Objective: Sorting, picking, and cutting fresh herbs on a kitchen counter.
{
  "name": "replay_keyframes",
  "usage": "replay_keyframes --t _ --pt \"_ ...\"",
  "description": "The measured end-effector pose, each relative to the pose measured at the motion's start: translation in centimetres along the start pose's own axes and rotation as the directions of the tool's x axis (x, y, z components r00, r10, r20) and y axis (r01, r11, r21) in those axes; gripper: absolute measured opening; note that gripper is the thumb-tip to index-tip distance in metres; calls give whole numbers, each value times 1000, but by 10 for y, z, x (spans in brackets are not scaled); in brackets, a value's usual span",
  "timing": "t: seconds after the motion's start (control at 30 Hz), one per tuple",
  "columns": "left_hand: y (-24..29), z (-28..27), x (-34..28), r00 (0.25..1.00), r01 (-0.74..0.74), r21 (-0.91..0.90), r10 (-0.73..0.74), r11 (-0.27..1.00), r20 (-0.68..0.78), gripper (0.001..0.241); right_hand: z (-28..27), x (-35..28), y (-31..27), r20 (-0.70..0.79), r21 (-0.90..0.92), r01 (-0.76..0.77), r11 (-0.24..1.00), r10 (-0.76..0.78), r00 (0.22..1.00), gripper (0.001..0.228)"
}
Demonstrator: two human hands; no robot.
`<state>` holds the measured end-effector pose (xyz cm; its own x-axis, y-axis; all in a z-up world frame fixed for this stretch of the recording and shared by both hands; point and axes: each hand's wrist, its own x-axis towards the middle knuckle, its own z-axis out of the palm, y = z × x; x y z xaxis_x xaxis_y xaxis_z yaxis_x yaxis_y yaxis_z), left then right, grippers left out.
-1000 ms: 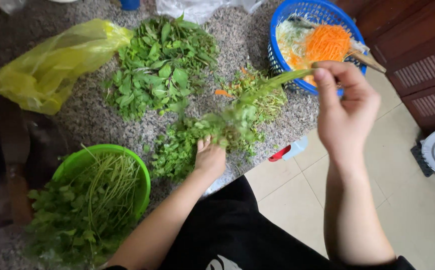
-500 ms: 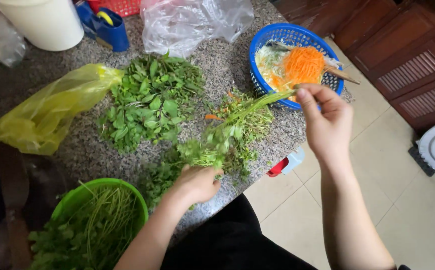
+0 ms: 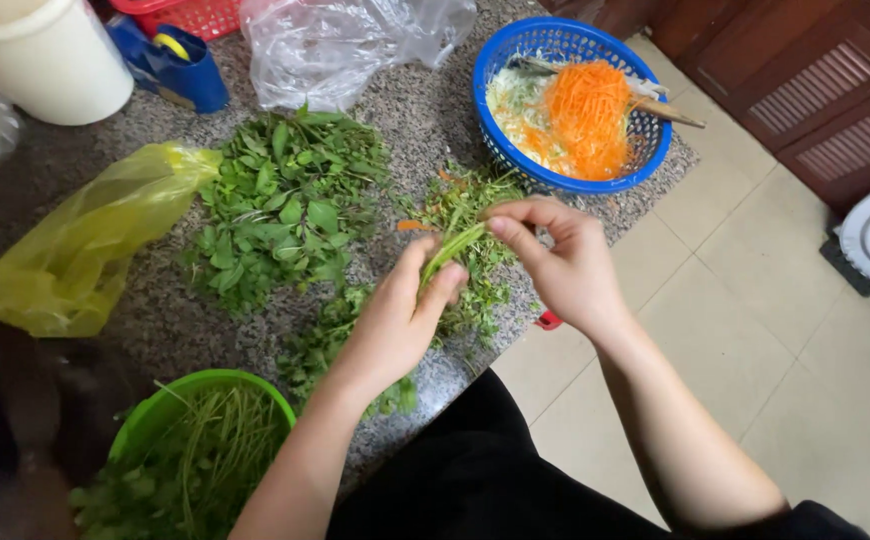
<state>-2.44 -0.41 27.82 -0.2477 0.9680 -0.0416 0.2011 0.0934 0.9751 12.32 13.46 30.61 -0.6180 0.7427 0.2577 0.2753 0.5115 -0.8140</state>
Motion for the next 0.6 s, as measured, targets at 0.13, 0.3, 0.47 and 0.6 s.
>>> replay_keyframes --t 0.13,0.3,0.47,0.6 --pt "-52 11 5 995 -44 16 46 999 -90 30 3 -7 19 33 -107 64 992 -61 998 8" --pt "-50 -3 -10 994 112 216 -107 970 -37 34 8 -19 28 221 -330 289 898 -225 949 10" --pt "-41 -3 -13 973 223 250 -230 942 -1 41 27 -23 59 199 -226 177 958 -132 971 9" --pt "-41 0 -13 972 233 189 -236 954 -8 38 43 -31 71 111 181 -231 956 213 971 13"
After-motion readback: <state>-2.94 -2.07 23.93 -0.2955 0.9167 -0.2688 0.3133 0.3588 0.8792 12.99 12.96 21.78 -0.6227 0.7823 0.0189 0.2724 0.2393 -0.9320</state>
